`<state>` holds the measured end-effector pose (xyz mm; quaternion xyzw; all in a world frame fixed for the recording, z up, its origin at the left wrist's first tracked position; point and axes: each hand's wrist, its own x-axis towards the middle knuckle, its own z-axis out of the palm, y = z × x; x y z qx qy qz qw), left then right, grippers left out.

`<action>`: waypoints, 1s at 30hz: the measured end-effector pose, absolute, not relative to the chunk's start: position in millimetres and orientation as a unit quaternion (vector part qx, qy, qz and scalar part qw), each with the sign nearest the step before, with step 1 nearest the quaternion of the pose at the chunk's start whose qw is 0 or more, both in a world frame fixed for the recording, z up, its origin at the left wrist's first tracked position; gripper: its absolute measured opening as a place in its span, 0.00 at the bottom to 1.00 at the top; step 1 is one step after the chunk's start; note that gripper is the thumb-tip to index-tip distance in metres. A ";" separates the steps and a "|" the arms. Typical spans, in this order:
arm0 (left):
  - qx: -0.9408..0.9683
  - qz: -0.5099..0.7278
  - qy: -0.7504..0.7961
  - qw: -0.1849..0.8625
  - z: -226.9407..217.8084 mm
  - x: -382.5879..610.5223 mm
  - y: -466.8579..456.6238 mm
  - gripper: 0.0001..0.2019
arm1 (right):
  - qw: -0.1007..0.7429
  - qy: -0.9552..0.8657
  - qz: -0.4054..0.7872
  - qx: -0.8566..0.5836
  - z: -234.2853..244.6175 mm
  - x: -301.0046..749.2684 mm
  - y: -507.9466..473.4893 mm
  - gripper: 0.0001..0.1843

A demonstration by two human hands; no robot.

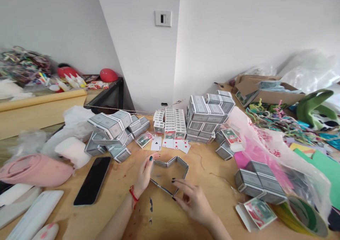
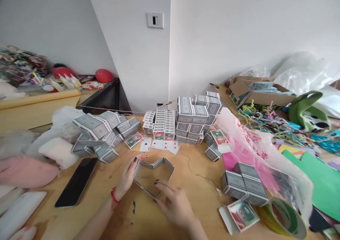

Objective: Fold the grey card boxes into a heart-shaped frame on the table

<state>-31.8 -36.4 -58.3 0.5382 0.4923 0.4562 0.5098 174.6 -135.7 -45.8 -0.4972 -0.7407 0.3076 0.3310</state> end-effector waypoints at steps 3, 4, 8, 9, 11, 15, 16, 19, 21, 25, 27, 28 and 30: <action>0.517 0.468 0.485 0.528 -62.3 -35.1 -39.8 0.25 | 0.439 -0.647 0.286 -0.554 -48.4 195.9 -121.1 0.14; 0.511 0.473 0.480 0.533 -62.7 -35.8 -40.7 0.25 | 0.474 -0.613 0.272 -0.570 -49.0 203.5 -111.8 0.14; 0.535 0.463 0.475 0.522 -61.2 -31.3 -43.7 0.24 | 0.524 -0.545 0.349 -0.554 -54.9 217.4 -66.0 0.17; 0.549 0.457 0.480 0.510 -60.9 -28.4 -43.7 0.24 | 0.525 -0.533 0.385 -0.540 -57.2 215.2 -56.6 0.18; 0.564 0.452 0.488 0.489 -61.0 -21.4 -41.8 0.24 | 0.507 -0.522 0.454 -0.514 -61.8 204.8 -44.4 0.20; 0.557 0.448 0.511 0.477 -62.1 -8.9 -32.2 0.20 | 0.469 -0.551 0.500 -0.475 -67.6 175.6 -43.5 0.21; 0.564 0.435 0.505 0.487 -61.3 -6.9 -29.8 0.16 | 0.469 -0.554 0.506 -0.467 -68.6 170.0 -45.5 0.20; 0.611 0.380 0.456 0.523 -54.8 -5.2 -25.4 0.12 | 0.481 -0.549 0.495 -0.472 -72.2 163.0 -49.9 0.16; 0.657 0.347 0.419 0.522 -48.5 -6.4 -25.0 0.15 | 0.493 -0.534 0.479 -0.493 -74.9 166.1 -50.2 0.15; 0.744 0.272 0.426 0.437 -41.7 -5.0 -27.5 0.24 | 0.508 -0.511 0.452 -0.527 -78.5 177.0 -48.4 0.16; 0.756 0.254 0.465 0.384 -42.3 -0.2 -28.4 0.23 | 0.516 -0.502 0.446 -0.532 -78.7 178.6 -48.2 0.16; 0.758 0.248 0.482 0.362 -43.2 2.6 -28.5 0.21 | 0.521 -0.498 0.443 -0.533 -78.5 178.2 -48.4 0.15; 0.764 0.237 0.502 0.329 -45.0 7.9 -28.0 0.17 | 0.531 -0.492 0.438 -0.533 -77.7 175.8 -49.1 0.14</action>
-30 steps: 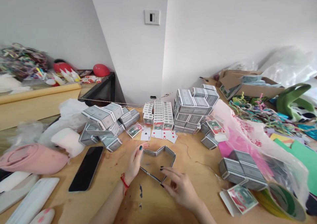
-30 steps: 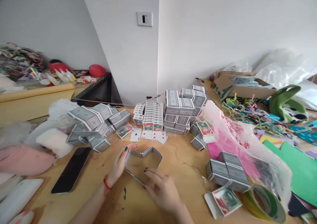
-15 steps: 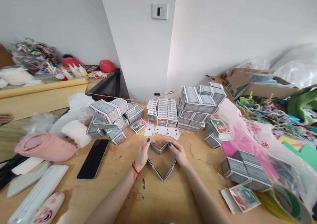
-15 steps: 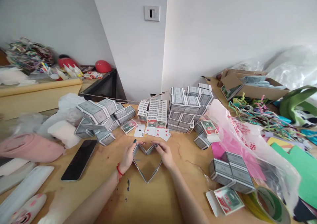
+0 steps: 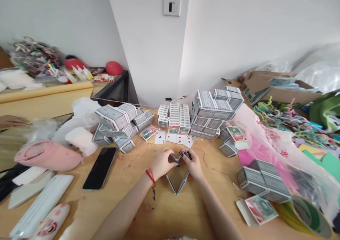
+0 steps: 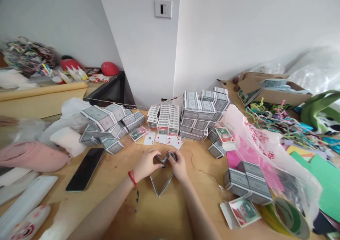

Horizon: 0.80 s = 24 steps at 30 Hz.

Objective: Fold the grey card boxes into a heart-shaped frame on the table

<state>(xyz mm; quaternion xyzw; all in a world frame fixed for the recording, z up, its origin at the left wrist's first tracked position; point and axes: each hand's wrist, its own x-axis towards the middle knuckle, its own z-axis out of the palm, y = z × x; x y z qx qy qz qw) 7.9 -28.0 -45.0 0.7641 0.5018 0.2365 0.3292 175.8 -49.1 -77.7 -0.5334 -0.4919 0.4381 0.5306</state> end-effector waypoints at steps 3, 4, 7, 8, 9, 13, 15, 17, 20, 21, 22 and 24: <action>0.765 0.241 0.513 0.306 -46.8 11.8 -26.5 0.12 | 0.539 -0.483 0.428 -0.542 -76.7 170.9 -50.3 0.12; 0.762 0.248 0.516 0.303 -47.1 12.0 -26.2 0.12 | 0.539 -0.480 0.424 -0.547 -76.7 169.4 -50.6 0.13; 0.748 0.269 0.524 0.306 -47.9 11.7 -26.5 0.13 | 0.534 -0.473 0.417 -0.563 -77.6 165.1 -50.7 0.14; 0.744 0.273 0.525 0.309 -47.9 11.9 -27.0 0.14 | 0.532 -0.471 0.418 -0.566 -78.1 163.8 -50.5 0.14; 0.741 0.276 0.527 0.312 -47.8 12.4 -27.6 0.15 | 0.531 -0.469 0.421 -0.566 -78.4 162.7 -50.2 0.14; 0.729 0.283 0.529 0.330 -44.9 14.0 -28.9 0.18 | 0.532 -0.466 0.447 -0.547 -77.2 164.0 -49.4 0.15; 0.723 0.289 0.516 0.358 -42.9 11.4 -27.9 0.21 | 0.532 -0.467 0.463 -0.533 -75.6 169.3 -51.0 0.17; 0.711 0.301 0.493 0.401 -42.5 5.5 -26.2 0.25 | 0.541 -0.468 0.470 -0.518 -74.8 176.6 -54.3 0.21; 0.653 0.351 0.480 0.468 -47.8 -4.5 -25.6 0.24 | 0.569 -0.471 0.459 -0.493 -75.6 184.5 -60.7 0.26; 0.623 0.380 0.485 0.482 -51.1 -6.5 -26.6 0.22 | 0.574 -0.473 0.452 -0.492 -76.0 185.1 -62.5 0.27; 0.594 0.406 0.487 0.495 -54.8 -7.4 -28.2 0.20 | 0.577 -0.473 0.444 -0.496 -76.2 184.5 -64.0 0.28; 0.552 0.460 0.485 0.498 -62.2 -5.6 -33.2 0.22 | 0.580 -0.470 0.424 -0.513 -76.0 180.2 -65.8 0.29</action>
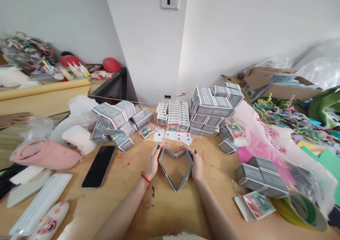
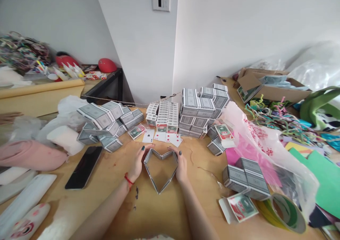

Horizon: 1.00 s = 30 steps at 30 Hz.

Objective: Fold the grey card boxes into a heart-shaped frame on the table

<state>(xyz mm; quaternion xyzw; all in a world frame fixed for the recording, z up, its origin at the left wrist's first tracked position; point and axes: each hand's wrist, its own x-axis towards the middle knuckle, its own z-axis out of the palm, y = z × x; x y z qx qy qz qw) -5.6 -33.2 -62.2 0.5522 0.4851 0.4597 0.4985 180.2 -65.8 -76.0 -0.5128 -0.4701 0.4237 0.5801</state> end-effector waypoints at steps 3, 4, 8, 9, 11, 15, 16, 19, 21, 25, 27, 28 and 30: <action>0.541 0.499 0.482 0.474 -69.7 2.5 -41.1 0.24 | 0.595 -0.457 0.398 -0.529 -75.2 171.1 -66.1 0.29; 0.537 0.507 0.485 0.469 -71.0 5.2 -42.9 0.24 | 0.600 -0.452 0.394 -0.529 -75.2 168.8 -65.9 0.29; 0.515 0.524 0.486 0.472 -72.0 10.0 -44.6 0.27 | 0.614 -0.433 0.403 -0.522 -76.3 166.2 -65.2 0.29; 0.512 0.528 0.485 0.473 -71.7 9.4 -44.1 0.27 | 0.616 -0.429 0.406 -0.521 -76.4 166.7 -65.3 0.29; 0.508 0.533 0.480 0.476 -71.0 6.8 -42.3 0.28 | 0.617 -0.423 0.413 -0.519 -76.2 168.3 -65.4 0.30; 0.498 0.542 0.466 0.491 -68.8 -1.6 -37.1 0.26 | 0.622 -0.412 0.434 -0.505 -76.1 173.0 -65.3 0.29; 0.495 0.543 0.462 0.496 -68.4 -3.6 -35.7 0.26 | 0.622 -0.409 0.439 -0.503 -76.4 174.2 -65.0 0.28; 0.501 0.532 0.448 0.515 -68.4 -7.9 -32.7 0.26 | 0.616 -0.408 0.451 -0.500 -78.0 176.9 -63.7 0.27; 0.523 0.515 0.438 0.519 -69.9 -9.2 -31.4 0.26 | 0.608 -0.418 0.460 -0.494 -78.6 177.4 -62.9 0.26; 0.567 0.481 0.433 0.509 -73.0 -10.4 -29.0 0.25 | 0.592 -0.436 0.467 -0.492 -78.1 177.6 -62.7 0.27; 0.584 0.465 0.434 0.504 -72.7 -11.7 -28.0 0.22 | 0.588 -0.443 0.463 -0.494 -77.5 178.9 -63.6 0.26; 0.593 0.458 0.433 0.501 -71.8 -12.8 -27.8 0.20 | 0.585 -0.448 0.463 -0.493 -77.4 180.2 -64.3 0.25; 0.609 0.442 0.430 0.499 -68.4 -15.5 -28.6 0.15 | 0.578 -0.456 0.471 -0.487 -78.3 184.1 -65.4 0.24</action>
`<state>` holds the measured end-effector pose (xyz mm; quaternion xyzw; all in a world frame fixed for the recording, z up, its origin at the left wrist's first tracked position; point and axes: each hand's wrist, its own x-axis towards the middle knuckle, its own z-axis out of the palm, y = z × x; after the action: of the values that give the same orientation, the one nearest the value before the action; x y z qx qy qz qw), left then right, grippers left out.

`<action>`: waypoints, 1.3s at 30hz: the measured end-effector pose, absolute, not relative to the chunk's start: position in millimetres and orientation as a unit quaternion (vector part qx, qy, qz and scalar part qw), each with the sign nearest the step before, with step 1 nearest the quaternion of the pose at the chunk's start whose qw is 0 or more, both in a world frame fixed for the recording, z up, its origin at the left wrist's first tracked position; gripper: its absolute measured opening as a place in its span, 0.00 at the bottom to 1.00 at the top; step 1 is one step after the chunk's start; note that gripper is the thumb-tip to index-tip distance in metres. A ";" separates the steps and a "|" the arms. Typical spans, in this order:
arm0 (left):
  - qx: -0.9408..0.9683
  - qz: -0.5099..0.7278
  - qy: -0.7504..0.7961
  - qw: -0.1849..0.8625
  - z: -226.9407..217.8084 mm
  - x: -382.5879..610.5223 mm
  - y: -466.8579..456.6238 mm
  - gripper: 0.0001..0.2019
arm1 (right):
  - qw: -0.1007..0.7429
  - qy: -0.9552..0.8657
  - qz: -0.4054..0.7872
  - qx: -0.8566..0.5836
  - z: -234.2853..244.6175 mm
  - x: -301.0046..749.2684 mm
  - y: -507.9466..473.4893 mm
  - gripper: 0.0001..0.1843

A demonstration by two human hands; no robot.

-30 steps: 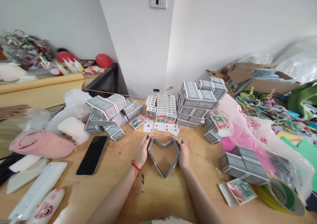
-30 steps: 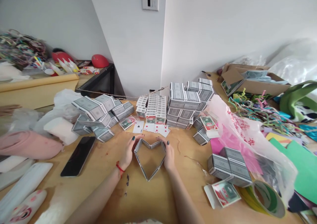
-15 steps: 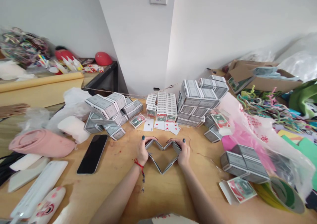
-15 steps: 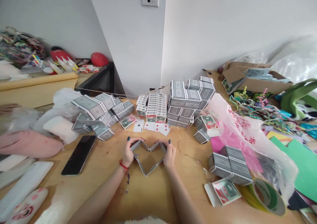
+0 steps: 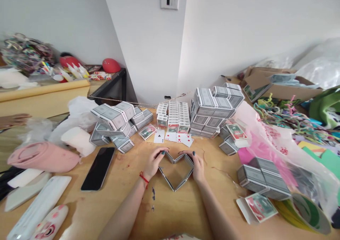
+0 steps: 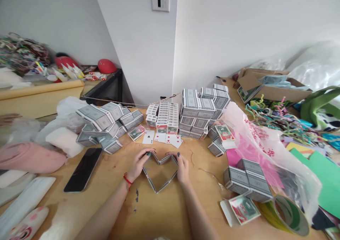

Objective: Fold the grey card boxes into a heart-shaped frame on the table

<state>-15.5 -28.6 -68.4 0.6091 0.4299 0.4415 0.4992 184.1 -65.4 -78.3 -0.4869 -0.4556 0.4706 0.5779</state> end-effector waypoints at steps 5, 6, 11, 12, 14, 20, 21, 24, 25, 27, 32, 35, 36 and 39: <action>0.645 0.386 0.402 0.523 -59.5 -27.4 -28.9 0.14 | 0.577 -0.408 0.526 -0.473 -88.9 198.9 -59.7 0.22; 0.647 0.376 0.398 0.530 -59.7 -30.2 -26.4 0.15 | 0.582 -0.393 0.522 -0.484 -91.8 201.7 -56.2 0.22; 0.686 0.369 0.462 0.424 -71.2 -39.0 4.0 0.14 | 0.552 -0.496 0.333 -0.581 -101.8 211.6 -29.3 0.14; 0.716 0.361 0.461 0.380 -74.0 -38.7 11.5 0.13 | 0.545 -0.537 0.270 -0.584 -102.4 212.6 -23.4 0.12; 0.791 0.322 0.435 0.285 -78.7 -36.0 24.7 0.12 | 0.513 -0.621 0.180 -0.564 -102.7 213.3 -12.6 0.10; 0.873 0.193 0.429 0.127 -87.3 -24.4 36.8 0.16 | 0.353 -0.763 0.111 -0.530 -102.9 207.6 -1.2 0.16; 0.876 0.183 0.431 0.118 -88.4 -23.7 36.0 0.16 | 0.328 -0.770 0.112 -0.535 -102.4 206.3 -2.4 0.17; 0.882 0.172 0.424 0.115 -90.9 -24.0 31.6 0.16 | 0.289 -0.779 0.119 -0.544 -98.8 203.2 -8.2 0.17; 0.883 0.173 0.420 0.119 -91.0 -24.6 29.5 0.16 | 0.288 -0.779 0.122 -0.544 -97.2 202.5 -10.3 0.16; 0.882 0.181 0.414 0.132 -89.9 -26.0 23.8 0.16 | 0.295 -0.777 0.130 -0.540 -94.1 201.5 -14.3 0.16; 0.872 0.218 0.398 0.183 -79.4 -31.6 3.7 0.16 | 0.332 -0.773 0.160 -0.516 -91.9 200.0 -24.0 0.14; 0.872 0.227 0.381 0.208 -75.2 -36.5 -6.7 0.15 | 0.376 -0.761 0.174 -0.500 -94.2 200.7 -28.8 0.14; 0.869 0.236 0.380 0.213 -75.1 -37.9 -8.6 0.15 | 0.388 -0.755 0.169 -0.501 -95.1 201.2 -29.4 0.14; 0.855 0.275 0.385 0.210 -76.8 -38.7 -6.1 0.14 | 0.391 -0.749 0.131 -0.519 -97.0 201.5 -25.5 0.16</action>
<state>-38.7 -6.1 -76.8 0.8555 0.3851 0.2754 0.2098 201.5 -25.5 -97.0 -0.5189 -0.7486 0.1311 0.3915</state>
